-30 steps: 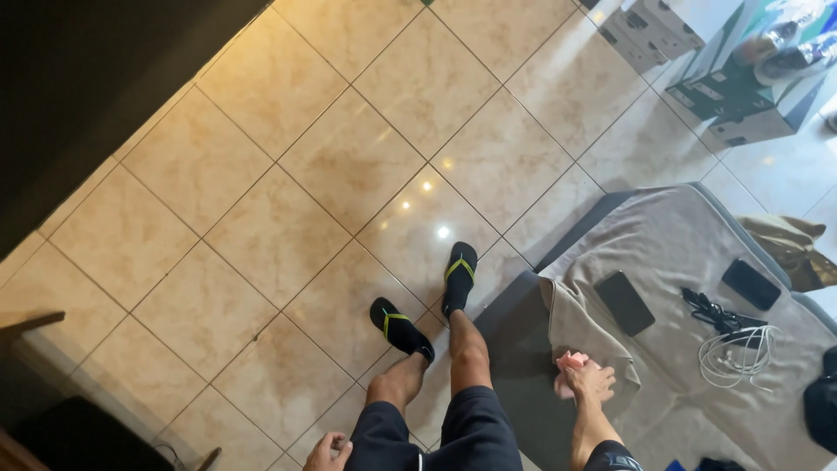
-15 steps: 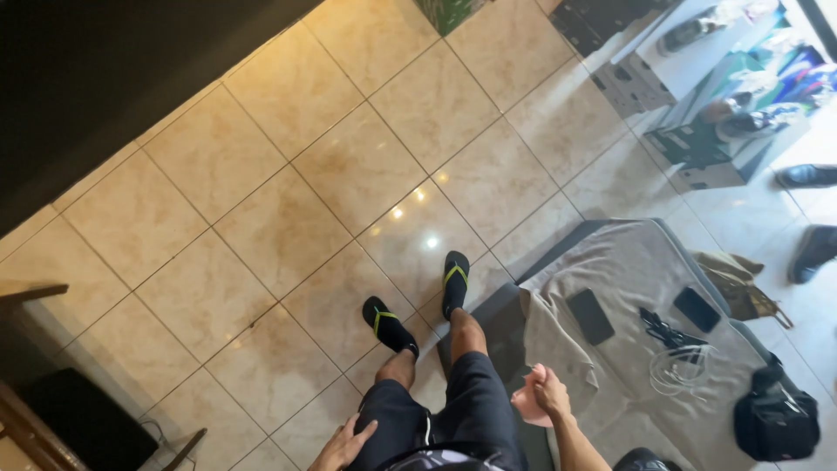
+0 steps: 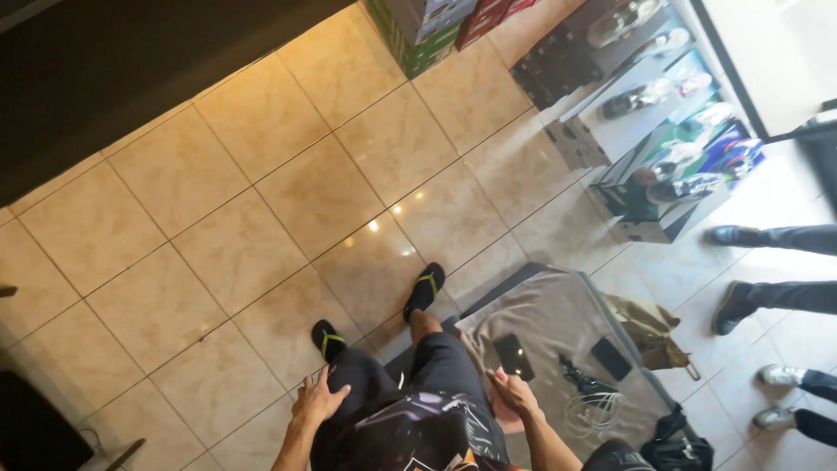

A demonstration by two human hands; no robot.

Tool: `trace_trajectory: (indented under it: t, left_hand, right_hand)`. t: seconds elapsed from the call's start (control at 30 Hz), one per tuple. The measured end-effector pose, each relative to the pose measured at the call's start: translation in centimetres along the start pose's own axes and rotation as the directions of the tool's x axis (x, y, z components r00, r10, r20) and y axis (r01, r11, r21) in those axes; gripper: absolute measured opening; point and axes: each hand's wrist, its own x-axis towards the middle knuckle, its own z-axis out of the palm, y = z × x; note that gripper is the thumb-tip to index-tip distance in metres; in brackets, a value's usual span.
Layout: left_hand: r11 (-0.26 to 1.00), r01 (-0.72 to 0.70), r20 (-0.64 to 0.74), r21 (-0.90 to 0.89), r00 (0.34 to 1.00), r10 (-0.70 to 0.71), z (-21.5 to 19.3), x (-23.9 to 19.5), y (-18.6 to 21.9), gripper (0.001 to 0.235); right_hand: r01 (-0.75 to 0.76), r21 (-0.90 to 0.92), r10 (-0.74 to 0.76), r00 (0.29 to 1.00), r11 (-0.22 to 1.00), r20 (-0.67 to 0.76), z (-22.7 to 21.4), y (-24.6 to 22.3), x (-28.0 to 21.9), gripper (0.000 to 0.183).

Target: Cleaning and organizing shoe boxes on the floor using a cloth

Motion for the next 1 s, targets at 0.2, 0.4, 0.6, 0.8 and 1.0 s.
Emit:
trace_trajectory:
  t: [0.2, 0.4, 0.6, 0.8, 1.0]
  left_hand:
    - [0.987, -0.13, -0.074, -0.099, 0.99, 0.123, -4.0, -3.7, 9.3, 0.069]
    - [0.903, -0.164, -0.119, -0.396, 0.985, 0.127, -9.6, -5.9, 14.2, 0.055]
    - [0.804, -0.169, 0.048, -0.57, 0.97, 0.239, -18.4, -10.7, 18.8, 0.083]
    - [0.822, -0.158, 0.126, -0.548, 0.955, 0.267, -21.2, -6.1, 25.0, 0.076]
    - [0.893, -0.234, 0.0, -0.384, 0.967, 0.253, -24.6, -2.1, 32.7, 0.053]
  right_hand:
    - [0.267, -0.285, -0.31, 0.944, 0.921, -0.117, -12.9, -3.1, 8.2, 0.07]
    - [0.685, 0.273, -0.707, 0.706, 0.675, -0.023, -26.0, -13.7, 9.5, 0.057]
    - [0.719, -0.182, -0.73, 0.684, 0.671, 0.009, -29.1, -21.6, 14.0, 0.073]
    - [0.449, -0.472, -0.503, 0.864, 0.759, 0.014, -32.2, -21.3, 16.8, 0.059]
    - [0.232, -0.188, -0.263, 0.952, 0.954, -0.155, -40.0, -23.4, 13.9, 0.07]
